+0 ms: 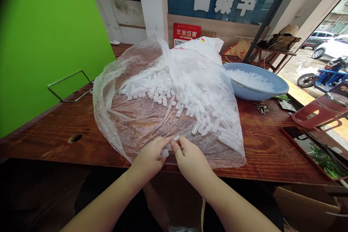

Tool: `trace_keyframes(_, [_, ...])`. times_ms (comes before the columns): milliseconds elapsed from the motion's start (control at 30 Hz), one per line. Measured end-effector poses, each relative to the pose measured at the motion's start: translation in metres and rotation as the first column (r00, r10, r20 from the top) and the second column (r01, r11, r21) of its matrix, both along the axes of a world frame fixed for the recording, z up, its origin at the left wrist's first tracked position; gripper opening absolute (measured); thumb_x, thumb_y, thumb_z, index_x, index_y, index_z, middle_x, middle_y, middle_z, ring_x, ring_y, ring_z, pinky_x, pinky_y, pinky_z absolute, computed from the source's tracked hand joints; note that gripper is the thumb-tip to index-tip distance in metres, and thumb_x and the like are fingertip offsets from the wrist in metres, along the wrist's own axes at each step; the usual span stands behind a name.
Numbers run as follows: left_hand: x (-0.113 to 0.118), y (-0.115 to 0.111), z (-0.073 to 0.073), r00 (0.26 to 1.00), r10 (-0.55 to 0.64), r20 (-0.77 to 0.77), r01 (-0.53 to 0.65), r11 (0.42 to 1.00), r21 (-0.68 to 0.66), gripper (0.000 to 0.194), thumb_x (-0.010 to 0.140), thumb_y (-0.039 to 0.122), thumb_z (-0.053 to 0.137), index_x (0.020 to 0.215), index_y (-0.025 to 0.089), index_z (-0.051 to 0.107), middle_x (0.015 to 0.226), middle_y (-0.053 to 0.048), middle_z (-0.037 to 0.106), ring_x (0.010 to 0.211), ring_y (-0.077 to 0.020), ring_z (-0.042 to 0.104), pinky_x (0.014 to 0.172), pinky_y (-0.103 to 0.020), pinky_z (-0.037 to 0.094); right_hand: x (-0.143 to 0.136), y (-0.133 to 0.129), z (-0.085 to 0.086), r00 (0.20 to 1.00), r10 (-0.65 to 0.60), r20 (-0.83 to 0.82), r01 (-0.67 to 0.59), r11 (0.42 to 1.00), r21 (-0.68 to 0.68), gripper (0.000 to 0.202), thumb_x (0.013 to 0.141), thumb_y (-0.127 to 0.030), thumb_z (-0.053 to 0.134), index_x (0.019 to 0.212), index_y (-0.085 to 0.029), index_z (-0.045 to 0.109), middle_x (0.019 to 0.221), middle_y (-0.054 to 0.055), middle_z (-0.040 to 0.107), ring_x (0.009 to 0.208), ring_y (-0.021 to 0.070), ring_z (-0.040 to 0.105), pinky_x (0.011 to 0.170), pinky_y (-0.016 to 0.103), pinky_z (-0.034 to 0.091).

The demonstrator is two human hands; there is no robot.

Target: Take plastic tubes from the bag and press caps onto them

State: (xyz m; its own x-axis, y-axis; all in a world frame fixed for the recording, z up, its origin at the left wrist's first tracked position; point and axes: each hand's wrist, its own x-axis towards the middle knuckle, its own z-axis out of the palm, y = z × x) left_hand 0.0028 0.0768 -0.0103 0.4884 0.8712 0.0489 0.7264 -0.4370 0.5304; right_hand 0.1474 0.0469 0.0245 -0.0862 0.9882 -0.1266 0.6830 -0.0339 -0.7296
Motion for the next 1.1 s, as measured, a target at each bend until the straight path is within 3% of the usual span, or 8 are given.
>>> trace_keyframes(200, [0.001,-0.003,0.006,0.999,-0.002,-0.041,0.004,0.999,0.053,0.05,0.073,0.005,0.042,0.121,0.012,0.052,0.105,-0.01,0.061,0.099,-0.0217,0.057,0.089,-0.034,0.046,0.001,0.0,0.002,0.999,0.014,0.03,-0.013,1.0,-0.009,0.03,0.089,-0.042,0.027,0.069,-0.022,0.036,0.069,0.001,0.052,0.067,0.0185,0.05,0.063,0.029,0.036])
trace_keyframes(433, [0.0,-0.023,0.013,0.973,-0.013,-0.231,0.075,0.962,0.262,0.049,0.076,0.004,0.036,0.123,0.007,0.049,0.095,-0.014,0.063,0.083,-0.0274,0.059,0.074,-0.044,0.05,0.005,-0.013,-0.003,0.972,0.038,-0.234,-0.051,0.997,-0.051,0.036,0.089,-0.046,0.03,0.075,-0.019,0.049,0.077,0.003,0.058,0.074,0.0182,0.052,0.071,0.031,0.041])
trace_keyframes(567, [-0.002,-0.041,0.013,0.996,-0.056,0.067,0.041,0.977,0.208,0.043,0.078,0.012,0.037,0.119,0.011,0.051,0.101,-0.014,0.063,0.091,-0.0257,0.058,0.08,-0.043,0.048,0.007,-0.034,0.002,0.969,0.08,-0.236,-0.071,0.996,0.045,0.042,0.09,-0.049,0.029,0.074,-0.019,0.052,0.073,0.002,0.059,0.069,0.0164,0.054,0.064,0.027,0.041])
trace_keyframes(667, [-0.002,-0.057,0.022,0.897,0.07,0.437,0.001,0.987,-0.16,0.026,0.083,0.03,0.044,0.095,0.015,0.061,0.089,-0.008,0.065,0.084,-0.0206,0.059,0.077,-0.034,0.048,0.016,-0.053,0.011,0.986,0.109,-0.124,-0.081,0.975,0.209,0.045,0.091,-0.05,0.027,0.069,-0.02,0.051,0.066,0.001,0.056,0.064,0.0154,0.052,0.059,0.025,0.038])
trace_keyframes(733, [-0.002,-0.067,0.03,0.781,0.237,0.578,0.112,0.858,-0.502,0.031,0.081,0.044,0.05,0.076,0.015,0.061,0.071,-0.004,0.063,0.067,-0.0157,0.058,0.065,-0.027,0.047,0.025,-0.061,0.013,0.992,0.068,-0.109,-0.033,0.955,0.295,0.044,0.092,-0.047,0.026,0.07,-0.02,0.051,0.067,0.001,0.055,0.065,0.0152,0.052,0.06,0.025,0.038])
trace_keyframes(800, [-0.002,-0.074,0.033,0.658,0.432,0.617,0.281,0.619,-0.733,0.036,0.074,0.049,0.06,0.076,0.013,0.061,0.067,-0.003,0.063,0.062,-0.0135,0.058,0.059,-0.023,0.044,0.033,-0.066,0.009,0.994,-0.021,-0.109,0.053,0.953,0.297,0.041,0.093,-0.044,0.026,0.071,-0.02,0.05,0.066,0.001,0.053,0.064,0.0148,0.051,0.06,0.025,0.038])
trace_keyframes(933, [-0.003,-0.083,0.02,0.573,0.696,0.433,0.408,0.216,-0.887,0.044,0.062,0.042,0.074,0.09,0.012,0.061,0.088,-0.01,0.069,0.072,-0.0163,0.064,0.065,-0.025,0.046,0.039,-0.066,-0.008,0.996,-0.089,-0.026,0.093,0.965,0.244,0.032,0.092,-0.04,0.033,0.071,-0.021,0.048,0.066,0.001,0.053,0.065,0.0156,0.051,0.06,0.026,0.038])
trace_keyframes(1100, [0.002,-0.084,-0.026,0.73,0.638,0.243,0.243,0.09,-0.966,0.043,0.051,0.03,0.08,0.084,0.011,0.06,0.087,-0.011,0.068,0.076,-0.018,0.065,0.068,-0.026,0.046,0.043,-0.057,-0.016,0.995,-0.053,0.086,0.02,0.938,0.346,0.028,0.091,-0.036,0.036,0.072,-0.02,0.048,0.074,0.003,0.052,0.073,0.0172,0.052,0.068,0.028,0.04])
